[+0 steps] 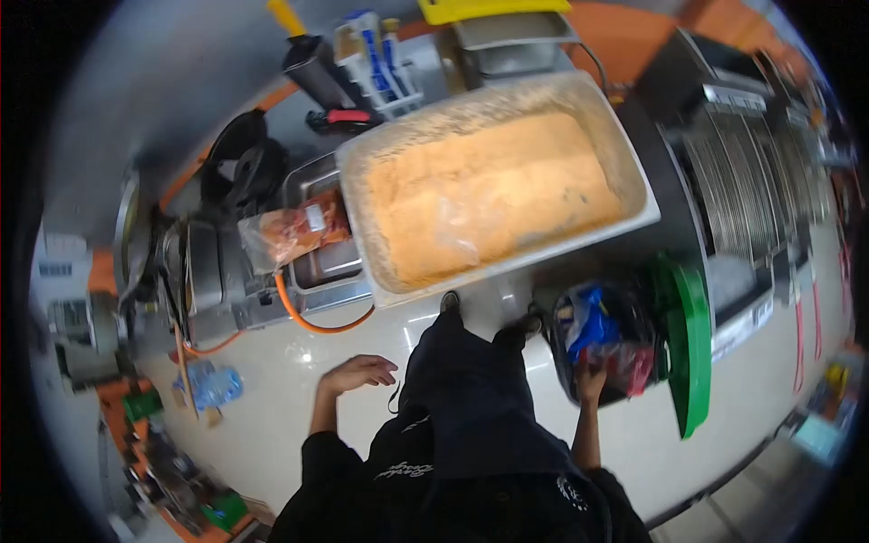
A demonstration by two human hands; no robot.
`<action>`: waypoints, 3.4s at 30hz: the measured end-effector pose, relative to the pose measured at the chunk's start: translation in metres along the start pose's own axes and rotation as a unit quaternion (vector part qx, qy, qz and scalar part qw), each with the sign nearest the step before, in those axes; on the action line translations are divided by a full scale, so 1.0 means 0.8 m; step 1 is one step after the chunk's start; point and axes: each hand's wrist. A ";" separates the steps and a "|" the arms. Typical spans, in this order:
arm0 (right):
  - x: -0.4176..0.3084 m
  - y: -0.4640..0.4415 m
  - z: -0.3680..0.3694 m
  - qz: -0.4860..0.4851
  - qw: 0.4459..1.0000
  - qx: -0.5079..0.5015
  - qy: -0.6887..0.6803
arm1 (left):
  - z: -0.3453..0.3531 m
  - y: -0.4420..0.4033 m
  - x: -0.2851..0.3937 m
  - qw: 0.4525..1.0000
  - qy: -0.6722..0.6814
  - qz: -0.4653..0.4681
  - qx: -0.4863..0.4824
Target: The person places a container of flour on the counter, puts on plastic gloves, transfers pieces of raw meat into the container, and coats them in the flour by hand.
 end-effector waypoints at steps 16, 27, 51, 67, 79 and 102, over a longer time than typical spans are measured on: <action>-0.110 0.071 0.130 0.029 0.977 -0.058 0.204 | -0.275 -0.160 0.503 0.751 -0.013 0.496 0.436; -0.056 0.229 0.100 0.198 0.948 0.020 0.250 | -0.262 -0.218 0.553 0.636 -0.294 0.399 0.591; 0.004 0.288 0.091 0.220 0.939 0.135 0.227 | -0.373 -0.285 0.605 0.575 -0.300 0.611 0.454; -0.312 0.071 0.135 -0.133 0.941 0.056 0.306 | -0.289 -0.187 0.645 0.599 -0.192 0.631 0.454; -0.459 0.026 0.196 -0.190 0.979 0.009 0.077 | -0.260 -0.017 0.620 0.627 0.188 0.695 0.298; -0.523 0.090 0.269 0.013 0.879 -0.453 -0.146 | 0.047 0.041 0.195 0.791 0.423 0.418 0.142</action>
Point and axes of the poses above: each hand's wrist, its own y-axis away from the middle knuckle, its own z-axis out of the palm, x = y × z, and after that the axes turned 13 degrees about x, right-handed
